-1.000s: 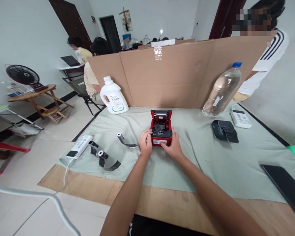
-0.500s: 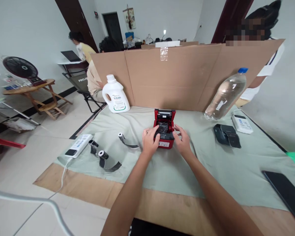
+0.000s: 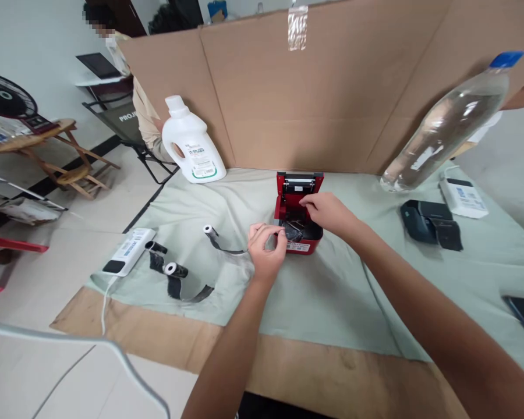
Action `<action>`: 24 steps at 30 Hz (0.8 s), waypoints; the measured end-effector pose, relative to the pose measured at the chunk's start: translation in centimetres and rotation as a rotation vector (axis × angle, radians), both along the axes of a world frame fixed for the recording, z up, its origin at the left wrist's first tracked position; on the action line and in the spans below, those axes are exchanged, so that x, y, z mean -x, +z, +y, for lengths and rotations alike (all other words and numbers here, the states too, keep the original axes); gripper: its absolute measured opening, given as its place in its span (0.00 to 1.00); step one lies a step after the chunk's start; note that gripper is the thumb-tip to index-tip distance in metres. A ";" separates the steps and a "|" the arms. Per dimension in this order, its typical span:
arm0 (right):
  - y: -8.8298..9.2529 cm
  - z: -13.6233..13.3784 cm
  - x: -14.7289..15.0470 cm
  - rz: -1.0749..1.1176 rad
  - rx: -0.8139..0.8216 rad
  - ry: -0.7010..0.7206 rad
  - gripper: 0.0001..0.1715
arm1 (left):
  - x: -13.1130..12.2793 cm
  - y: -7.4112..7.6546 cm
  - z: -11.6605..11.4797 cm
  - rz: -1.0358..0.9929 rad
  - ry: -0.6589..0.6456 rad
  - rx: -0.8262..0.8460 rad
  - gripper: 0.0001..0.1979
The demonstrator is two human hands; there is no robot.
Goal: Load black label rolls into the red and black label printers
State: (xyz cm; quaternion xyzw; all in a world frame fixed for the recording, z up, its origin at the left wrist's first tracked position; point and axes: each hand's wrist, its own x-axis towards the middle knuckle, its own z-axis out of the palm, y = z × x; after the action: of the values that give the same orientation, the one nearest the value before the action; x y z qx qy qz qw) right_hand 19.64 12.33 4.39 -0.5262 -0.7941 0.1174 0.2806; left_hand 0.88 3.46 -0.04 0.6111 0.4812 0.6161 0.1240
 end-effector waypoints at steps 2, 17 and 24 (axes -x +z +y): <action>1.1 1.3 1.0 -0.203 0.085 0.046 0.11 | -0.2 -0.1 0.0 -0.044 0.009 -0.001 0.06; 7.2 -1.4 4.7 -0.654 0.168 0.147 0.12 | 0.6 -2.8 1.0 -0.206 0.040 0.031 0.16; 9.4 -1.9 12.8 -0.076 0.034 0.165 0.17 | 0.4 -3.1 2.2 -0.685 0.017 0.215 0.08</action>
State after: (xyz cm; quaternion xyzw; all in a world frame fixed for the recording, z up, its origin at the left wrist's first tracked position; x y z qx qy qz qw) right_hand 6.87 10.41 13.74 -0.4678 -0.8426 0.1335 0.2309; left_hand 0.45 5.68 -3.11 0.3485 0.4787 0.7322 0.3366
